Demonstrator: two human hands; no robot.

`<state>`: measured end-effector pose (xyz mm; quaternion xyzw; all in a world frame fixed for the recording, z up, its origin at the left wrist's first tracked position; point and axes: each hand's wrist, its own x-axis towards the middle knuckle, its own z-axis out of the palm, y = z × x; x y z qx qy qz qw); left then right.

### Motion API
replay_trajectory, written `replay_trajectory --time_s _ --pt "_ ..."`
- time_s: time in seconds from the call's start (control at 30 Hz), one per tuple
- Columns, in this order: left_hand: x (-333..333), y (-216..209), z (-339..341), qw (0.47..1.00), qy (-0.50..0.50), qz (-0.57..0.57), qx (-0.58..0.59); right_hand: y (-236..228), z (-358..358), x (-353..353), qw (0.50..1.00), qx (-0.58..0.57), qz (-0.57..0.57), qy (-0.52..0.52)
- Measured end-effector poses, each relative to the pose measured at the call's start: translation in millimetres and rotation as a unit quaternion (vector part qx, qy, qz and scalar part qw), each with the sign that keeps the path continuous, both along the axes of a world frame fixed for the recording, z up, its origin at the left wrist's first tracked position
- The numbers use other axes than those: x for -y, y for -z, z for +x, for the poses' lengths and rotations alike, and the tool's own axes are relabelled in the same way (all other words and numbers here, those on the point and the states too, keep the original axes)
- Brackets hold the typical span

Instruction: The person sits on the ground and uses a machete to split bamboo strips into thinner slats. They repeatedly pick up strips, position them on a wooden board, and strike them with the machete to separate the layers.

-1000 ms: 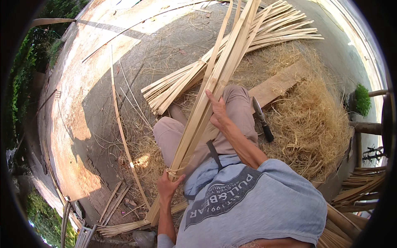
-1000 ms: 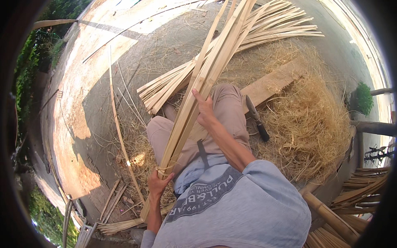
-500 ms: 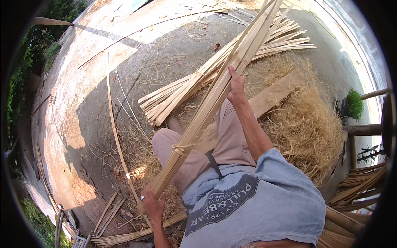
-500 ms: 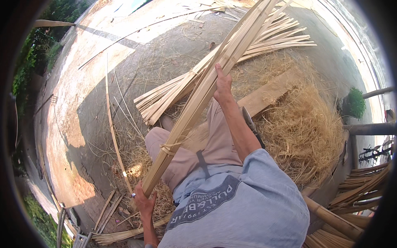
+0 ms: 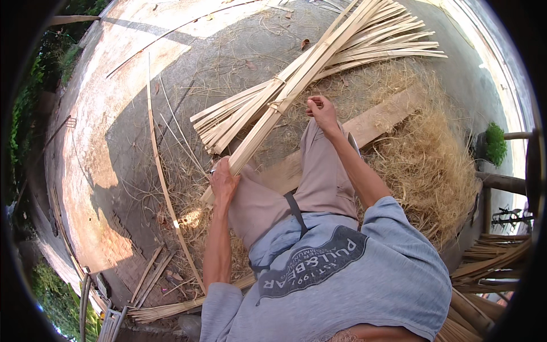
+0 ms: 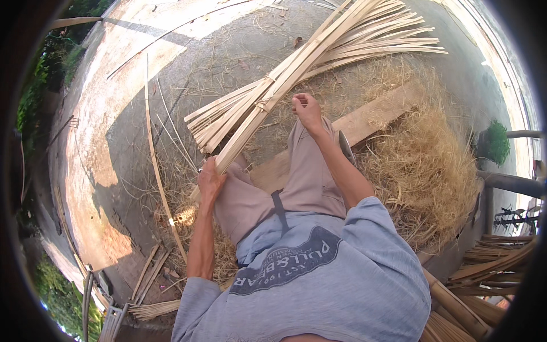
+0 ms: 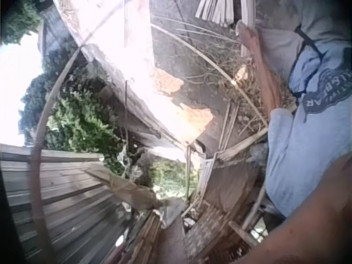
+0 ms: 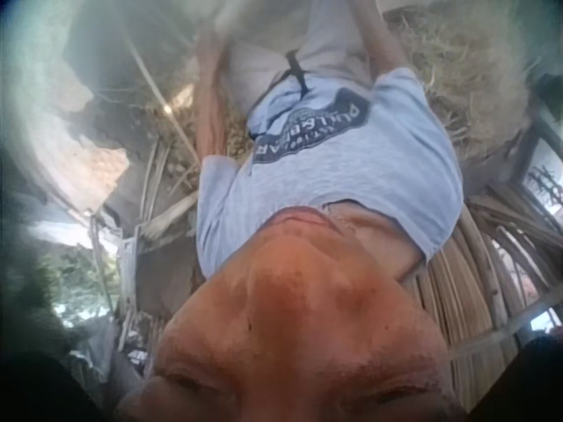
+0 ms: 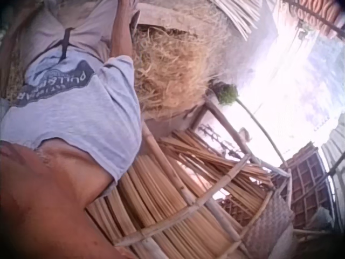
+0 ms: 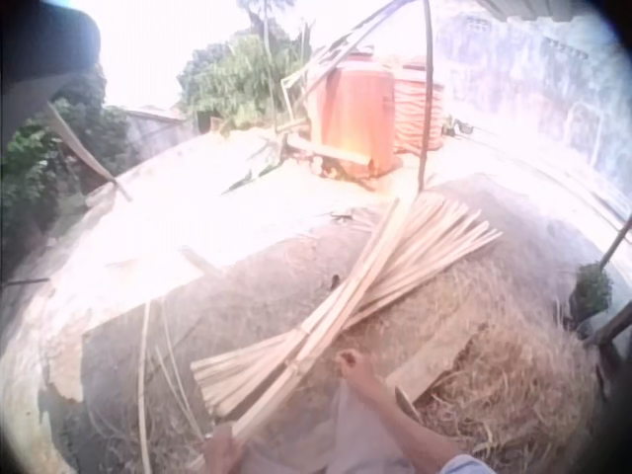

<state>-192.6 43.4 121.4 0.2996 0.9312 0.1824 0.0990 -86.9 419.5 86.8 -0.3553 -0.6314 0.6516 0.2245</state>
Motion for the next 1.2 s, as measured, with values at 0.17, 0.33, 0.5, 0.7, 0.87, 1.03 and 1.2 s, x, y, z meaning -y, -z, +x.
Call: replay_trajectory --time_s 0.17,0.33,0.5,0.7,0.87,1.03,1.2 --pt "-12.8 -6.2 30.8 0.999 -0.023 -0.029 -0.003 20.7 6.6 74.8 0.997 0.054 0.055 -0.004" --pt "-18.2 -4.9 50.6 0.995 -0.048 -0.065 -0.050 25.7 -17.3 107.3 0.993 0.046 -0.013 0.105" --pt "-22.0 -3.2 72.6 0.993 -0.073 -0.070 -0.068 27.0 -39.0 104.1 0.969 0.177 0.004 0.172" --pt "-24.7 2.6 88.5 0.989 -0.070 -0.058 -0.115 54.9 -40.5 95.6 0.965 0.137 -0.048 0.219" --pt "-28.3 1.7 97.0 0.985 -0.078 -0.024 -0.149 47.8 -34.4 98.5 0.972 0.066 -0.053 0.219" --pt "-27.0 12.3 100.7 0.973 -0.074 -0.013 -0.217 37.1 -35.8 102.6 0.967 0.075 -0.075 0.230" --pt "-29.7 12.5 103.8 0.976 -0.073 -0.027 -0.202 24.2 -47.8 120.6 0.944 0.088 -0.096 0.303"
